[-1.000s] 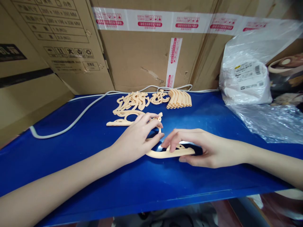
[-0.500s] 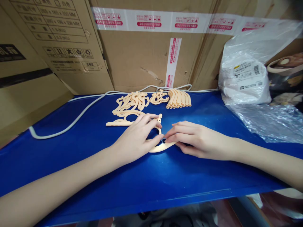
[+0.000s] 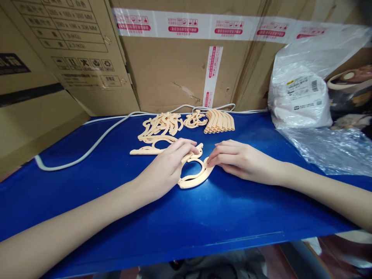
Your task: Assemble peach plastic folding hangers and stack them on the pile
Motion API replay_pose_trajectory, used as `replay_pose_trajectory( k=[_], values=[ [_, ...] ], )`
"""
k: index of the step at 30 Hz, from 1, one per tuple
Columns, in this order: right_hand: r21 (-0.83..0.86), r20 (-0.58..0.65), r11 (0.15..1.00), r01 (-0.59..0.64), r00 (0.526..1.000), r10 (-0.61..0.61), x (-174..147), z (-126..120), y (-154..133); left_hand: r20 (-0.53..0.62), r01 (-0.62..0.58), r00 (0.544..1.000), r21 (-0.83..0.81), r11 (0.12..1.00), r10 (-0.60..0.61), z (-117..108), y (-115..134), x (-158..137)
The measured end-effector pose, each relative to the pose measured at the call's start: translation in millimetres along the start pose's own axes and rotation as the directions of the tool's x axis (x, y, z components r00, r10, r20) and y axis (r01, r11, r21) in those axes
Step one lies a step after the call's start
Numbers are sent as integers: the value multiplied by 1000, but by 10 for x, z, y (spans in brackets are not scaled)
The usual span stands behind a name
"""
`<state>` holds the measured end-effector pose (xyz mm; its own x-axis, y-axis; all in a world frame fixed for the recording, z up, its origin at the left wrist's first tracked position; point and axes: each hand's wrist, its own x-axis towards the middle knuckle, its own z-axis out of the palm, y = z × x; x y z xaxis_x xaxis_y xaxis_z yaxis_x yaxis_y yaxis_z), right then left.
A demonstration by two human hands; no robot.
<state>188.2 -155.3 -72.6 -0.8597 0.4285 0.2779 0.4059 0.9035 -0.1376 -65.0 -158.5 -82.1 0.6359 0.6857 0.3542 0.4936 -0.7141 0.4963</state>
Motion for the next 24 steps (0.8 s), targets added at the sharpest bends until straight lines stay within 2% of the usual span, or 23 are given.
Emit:
replay_pose_trajectory(
  k=[5,9,18,21,24],
  values=[
    [-113,-70,989,-92,994,85,-13,0,16,30,-52,998,69,996,50,-19,-74,-2],
    [-81,-45,975,-209,978,206,-16,-29,-20,38,-62,998,157,986,56,-71,-118,-3],
    [-71,-65,969,-237,970,232,2,-32,-69,50,-91,995,215,972,82,-114,-90,-2],
    [-58,-27,964,-261,965,260,5,-24,-59,64,-83,995,202,976,71,-110,-38,-6],
    [56,44,974,-220,975,218,-5,-23,-71,82,-91,994,180,979,77,-103,3,-20]
  ],
)
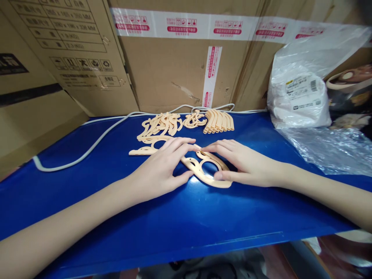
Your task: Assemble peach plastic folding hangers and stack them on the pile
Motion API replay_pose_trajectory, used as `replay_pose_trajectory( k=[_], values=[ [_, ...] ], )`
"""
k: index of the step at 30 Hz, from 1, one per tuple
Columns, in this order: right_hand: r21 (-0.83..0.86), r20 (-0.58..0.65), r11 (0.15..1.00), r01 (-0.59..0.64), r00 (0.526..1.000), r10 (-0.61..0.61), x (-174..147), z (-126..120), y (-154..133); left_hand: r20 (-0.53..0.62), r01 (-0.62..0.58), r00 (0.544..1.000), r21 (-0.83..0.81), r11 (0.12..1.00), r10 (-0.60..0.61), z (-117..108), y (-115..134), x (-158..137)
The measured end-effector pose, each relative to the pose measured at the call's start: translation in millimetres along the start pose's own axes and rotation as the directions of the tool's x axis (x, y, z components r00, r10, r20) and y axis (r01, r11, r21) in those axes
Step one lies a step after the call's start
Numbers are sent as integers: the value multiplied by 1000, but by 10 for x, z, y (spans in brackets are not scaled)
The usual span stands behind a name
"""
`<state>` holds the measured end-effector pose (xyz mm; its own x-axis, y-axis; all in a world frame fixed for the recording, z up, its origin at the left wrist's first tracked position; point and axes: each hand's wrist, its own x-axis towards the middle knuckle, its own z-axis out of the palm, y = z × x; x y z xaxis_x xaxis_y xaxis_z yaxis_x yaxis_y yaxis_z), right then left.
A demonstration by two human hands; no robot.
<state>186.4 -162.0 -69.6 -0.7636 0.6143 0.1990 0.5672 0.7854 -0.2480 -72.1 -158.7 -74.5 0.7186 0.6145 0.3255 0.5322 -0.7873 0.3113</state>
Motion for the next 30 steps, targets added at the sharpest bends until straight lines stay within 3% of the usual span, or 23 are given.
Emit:
replay_pose_trajectory(
  k=[3,5,9,11,13,16,22,27,30],
  values=[
    [142,106,987,74,990,-89,-21,3,-33,39,18,999,-38,999,-16,14,25,-14],
    [260,121,965,40,990,-74,-25,6,-49,92,54,995,-54,997,-49,27,36,-20],
    [443,-72,892,-89,988,134,8,5,-17,168,86,983,-52,995,-76,37,60,-19],
    [442,-148,884,-152,960,239,31,-3,24,185,92,980,-62,994,-79,21,76,-16],
    [427,-150,876,-225,938,314,46,-18,61,193,84,979,-65,994,-70,-6,88,-15],
    [448,-88,845,-293,926,368,54,-49,80,142,17,990,-33,999,-13,-49,75,-22],
    [629,88,705,-328,931,354,73,-72,23,-100,-87,989,202,975,109,-95,-27,-44],
    [768,88,572,-290,931,354,83,-31,3,-101,-107,986,232,967,133,-95,-59,-43],
    [793,90,542,-278,933,348,75,-14,12,-98,-111,986,218,970,134,-86,-70,-36]
  ],
)
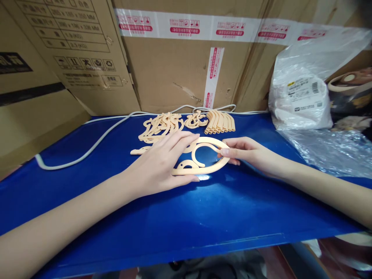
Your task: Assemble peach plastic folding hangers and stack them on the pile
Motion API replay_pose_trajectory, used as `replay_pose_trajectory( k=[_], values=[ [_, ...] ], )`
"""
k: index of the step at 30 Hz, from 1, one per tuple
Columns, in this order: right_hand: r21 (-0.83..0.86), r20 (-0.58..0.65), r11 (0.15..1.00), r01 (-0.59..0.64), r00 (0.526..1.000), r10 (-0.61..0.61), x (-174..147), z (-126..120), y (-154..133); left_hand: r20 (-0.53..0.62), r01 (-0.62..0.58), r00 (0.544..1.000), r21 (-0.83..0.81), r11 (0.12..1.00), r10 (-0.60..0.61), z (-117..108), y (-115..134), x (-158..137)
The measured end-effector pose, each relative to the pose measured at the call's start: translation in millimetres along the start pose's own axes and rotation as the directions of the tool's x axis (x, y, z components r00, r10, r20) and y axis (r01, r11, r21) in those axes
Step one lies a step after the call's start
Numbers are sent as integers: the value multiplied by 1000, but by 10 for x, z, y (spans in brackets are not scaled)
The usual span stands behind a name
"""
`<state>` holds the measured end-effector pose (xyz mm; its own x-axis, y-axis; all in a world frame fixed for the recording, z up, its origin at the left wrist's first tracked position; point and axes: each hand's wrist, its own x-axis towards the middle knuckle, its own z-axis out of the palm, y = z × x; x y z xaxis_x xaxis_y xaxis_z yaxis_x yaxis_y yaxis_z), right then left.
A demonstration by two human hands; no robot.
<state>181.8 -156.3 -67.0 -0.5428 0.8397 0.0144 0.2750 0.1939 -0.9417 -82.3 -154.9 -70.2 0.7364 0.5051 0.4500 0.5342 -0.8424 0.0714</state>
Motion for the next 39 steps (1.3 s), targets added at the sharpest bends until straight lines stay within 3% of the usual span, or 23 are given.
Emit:
replay_pose_trajectory(
  k=[5,9,15,18,22,24,28,33,39],
  values=[
    [-9,6,1000,5,1000,-5,1,-32,23,-3,-4,1000,20,1000,4,10,-3,9],
    [-35,30,999,-4,1000,5,8,-43,19,-20,-27,999,135,990,30,-34,40,28],
    [-189,16,977,102,995,-101,2,-66,28,26,52,998,184,982,-58,-286,-115,60],
    [-458,12,870,185,979,-202,17,-115,81,89,203,972,145,968,-217,-454,-339,59],
    [-740,164,587,327,935,-313,43,-155,162,231,445,855,130,886,-463,-610,-566,35],
    [-780,207,526,339,933,-294,44,-151,179,291,500,807,127,857,-514,-639,-622,15],
    [-804,236,487,340,936,-263,31,-139,165,373,523,754,158,838,-541,-613,-722,-30],
    [-806,259,473,357,930,-260,23,-163,148,416,460,771,159,874,-481,-519,-863,-50],
    [-812,261,461,357,929,-261,19,-176,148,417,482,747,195,854,-517,-454,-894,-51]
  ],
)
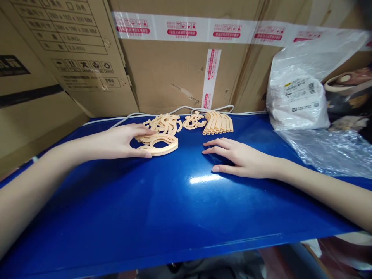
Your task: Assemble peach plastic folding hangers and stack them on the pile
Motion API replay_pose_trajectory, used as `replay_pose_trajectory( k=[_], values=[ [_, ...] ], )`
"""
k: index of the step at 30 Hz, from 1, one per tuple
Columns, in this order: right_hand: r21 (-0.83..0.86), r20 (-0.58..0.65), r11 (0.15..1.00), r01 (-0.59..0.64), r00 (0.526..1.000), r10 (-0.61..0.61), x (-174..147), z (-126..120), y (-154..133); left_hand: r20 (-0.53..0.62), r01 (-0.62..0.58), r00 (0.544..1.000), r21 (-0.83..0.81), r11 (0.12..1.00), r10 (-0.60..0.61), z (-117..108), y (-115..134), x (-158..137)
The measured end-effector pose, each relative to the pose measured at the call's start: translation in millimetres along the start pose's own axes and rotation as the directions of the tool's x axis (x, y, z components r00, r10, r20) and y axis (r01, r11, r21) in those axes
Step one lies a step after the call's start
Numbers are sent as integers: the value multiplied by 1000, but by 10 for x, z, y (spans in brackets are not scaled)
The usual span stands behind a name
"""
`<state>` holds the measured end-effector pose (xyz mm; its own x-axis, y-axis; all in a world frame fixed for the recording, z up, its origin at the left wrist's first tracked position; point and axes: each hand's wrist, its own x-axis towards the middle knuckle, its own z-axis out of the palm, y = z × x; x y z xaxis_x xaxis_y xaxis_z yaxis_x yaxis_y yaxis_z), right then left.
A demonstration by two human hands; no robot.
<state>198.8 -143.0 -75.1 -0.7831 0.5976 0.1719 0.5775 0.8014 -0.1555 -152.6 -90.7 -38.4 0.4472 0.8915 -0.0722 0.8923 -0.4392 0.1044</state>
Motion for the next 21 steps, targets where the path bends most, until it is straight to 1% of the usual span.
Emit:
replay_pose_trajectory(
  k=[7,12,17,21],
  values=[
    [15,-2,1000,1,1000,-1,-5,2,6,-38,-36,999,-38,999,35,20,-89,-10],
    [2,4,1000,9,1000,-9,-13,2,13,-21,-43,999,-10,999,43,30,-94,0],
    [-3,4,1000,11,1000,-11,-23,7,21,-33,-71,997,-4,997,71,36,-99,3],
    [-12,2,1000,14,1000,-14,-28,11,31,-30,-64,998,10,998,64,46,-121,8]
  ],
)
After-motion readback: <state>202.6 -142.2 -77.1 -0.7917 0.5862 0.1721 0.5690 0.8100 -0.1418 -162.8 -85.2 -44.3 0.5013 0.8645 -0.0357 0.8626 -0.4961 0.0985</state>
